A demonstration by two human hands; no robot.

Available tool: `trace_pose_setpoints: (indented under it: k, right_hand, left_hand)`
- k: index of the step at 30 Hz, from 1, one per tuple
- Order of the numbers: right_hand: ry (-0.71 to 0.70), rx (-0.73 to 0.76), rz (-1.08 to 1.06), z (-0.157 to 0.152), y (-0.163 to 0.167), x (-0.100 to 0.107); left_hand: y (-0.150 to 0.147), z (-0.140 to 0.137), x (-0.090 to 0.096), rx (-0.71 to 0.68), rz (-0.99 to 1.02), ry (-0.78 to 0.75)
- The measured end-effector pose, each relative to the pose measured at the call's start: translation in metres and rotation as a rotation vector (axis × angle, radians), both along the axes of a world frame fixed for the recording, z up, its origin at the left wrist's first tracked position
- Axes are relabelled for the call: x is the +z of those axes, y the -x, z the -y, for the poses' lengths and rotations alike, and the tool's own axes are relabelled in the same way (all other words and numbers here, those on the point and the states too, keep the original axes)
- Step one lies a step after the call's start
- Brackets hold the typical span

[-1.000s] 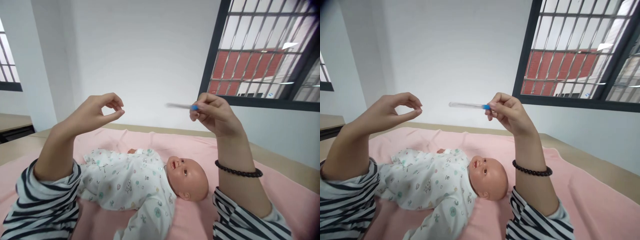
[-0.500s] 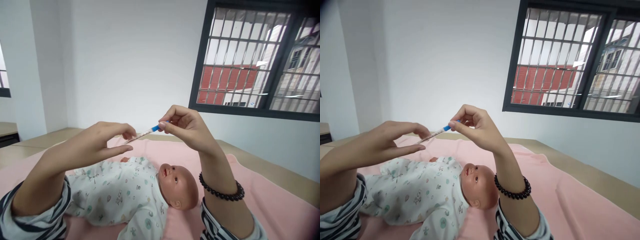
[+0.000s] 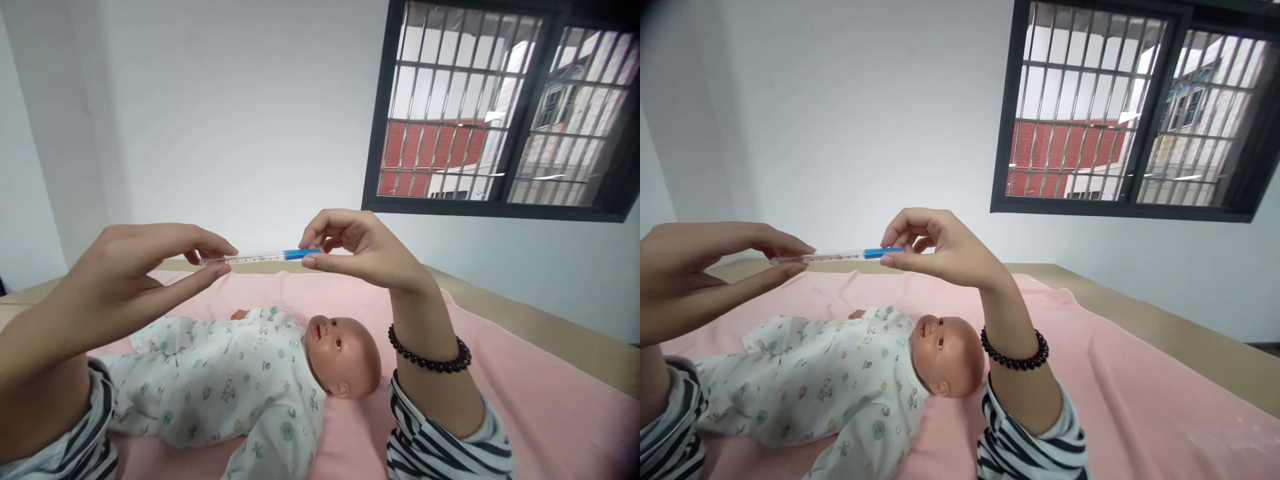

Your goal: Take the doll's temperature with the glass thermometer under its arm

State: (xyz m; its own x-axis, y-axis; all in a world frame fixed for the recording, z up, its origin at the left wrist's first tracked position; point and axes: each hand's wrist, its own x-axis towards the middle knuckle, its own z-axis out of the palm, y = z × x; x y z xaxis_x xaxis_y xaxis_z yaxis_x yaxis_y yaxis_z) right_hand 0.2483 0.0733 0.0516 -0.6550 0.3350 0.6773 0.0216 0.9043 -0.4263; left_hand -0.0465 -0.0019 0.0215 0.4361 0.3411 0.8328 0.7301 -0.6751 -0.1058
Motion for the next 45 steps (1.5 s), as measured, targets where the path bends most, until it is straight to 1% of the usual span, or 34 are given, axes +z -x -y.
trace_pose_setpoints:
  k: [3,6,13,18,22,25,28,31,33,34,35,37,38,39,40,41,43,44,45]
  right_hand:
    - [-0.008,-0.018,0.008,0.0,-0.001,0.0]
    - [-0.015,-0.003,0.02,0.0,-0.001,0.0]
    - [-0.02,-0.022,0.075,-0.003,0.0,-0.001]
    - [-0.02,-0.054,0.092,-0.005,0.002,-0.002]
    - [-0.014,-0.061,0.023,-0.004,0.003,-0.002]
    - [-0.016,-0.043,-0.135,-0.004,-0.003,0.0]
    - [-0.053,0.014,-0.36,-0.011,-0.014,0.002]
    - [-0.054,0.098,-0.544,-0.024,-0.028,0.004]
    - [-0.014,0.092,-0.548,-0.032,-0.036,0.004]
    - [0.01,0.045,-0.483,-0.035,-0.039,0.004]
    - [0.015,-0.049,-0.382,-0.038,-0.042,0.004]
    - [-0.028,-0.326,-0.171,-0.039,-0.046,0.004]
    - [-0.052,-0.445,-0.113,-0.037,-0.047,0.005]
    - [-0.064,-0.512,-0.107,-0.035,-0.049,0.005]
    - [-0.058,-0.501,-0.163,-0.03,-0.05,0.007]
    - [-0.026,-0.41,-0.274,-0.025,-0.05,0.008]
    - [0.051,-0.153,-0.533,-0.013,-0.052,0.01]
    - [0.068,-0.056,-0.644,-0.006,-0.052,0.011]
    - [0.064,0.004,-0.722,-0.001,-0.053,0.012]
  left_hand:
    - [-0.001,0.001,0.001,-0.007,0.008,0.014]
    - [0.0,0.002,0.001,0.0,0.019,0.024]
    - [0.004,-0.002,0.0,-0.02,-0.021,0.13]
    - [0.004,-0.003,0.003,-0.037,-0.041,0.133]
    - [0.006,-0.003,0.005,-0.014,-0.054,0.119]
    - [0.009,-0.001,0.007,0.0,-0.041,0.067]
    - [0.013,0.0,0.007,0.032,0.019,-0.052]
    - [0.015,-0.001,0.006,0.048,0.178,-0.199]
    - [0.014,-0.003,0.006,0.013,0.31,-0.273]
    - [0.014,-0.004,0.006,0.0,0.371,-0.297]
    - [0.013,-0.005,0.006,-0.006,0.419,-0.31]
    - [0.013,-0.007,0.007,-0.008,0.47,-0.332]
    - [0.014,-0.008,0.007,-0.012,0.474,-0.343]
    - [0.015,-0.01,0.007,-0.018,0.47,-0.348]
    - [0.017,-0.012,0.008,-0.027,0.462,-0.354]
    - [0.02,-0.014,0.008,-0.03,0.457,-0.362]
    - [0.024,-0.017,0.008,-0.012,0.452,-0.355]
    - [0.026,-0.019,0.008,-0.003,0.452,-0.346]
    - [0.028,-0.021,0.008,-0.002,0.45,-0.334]
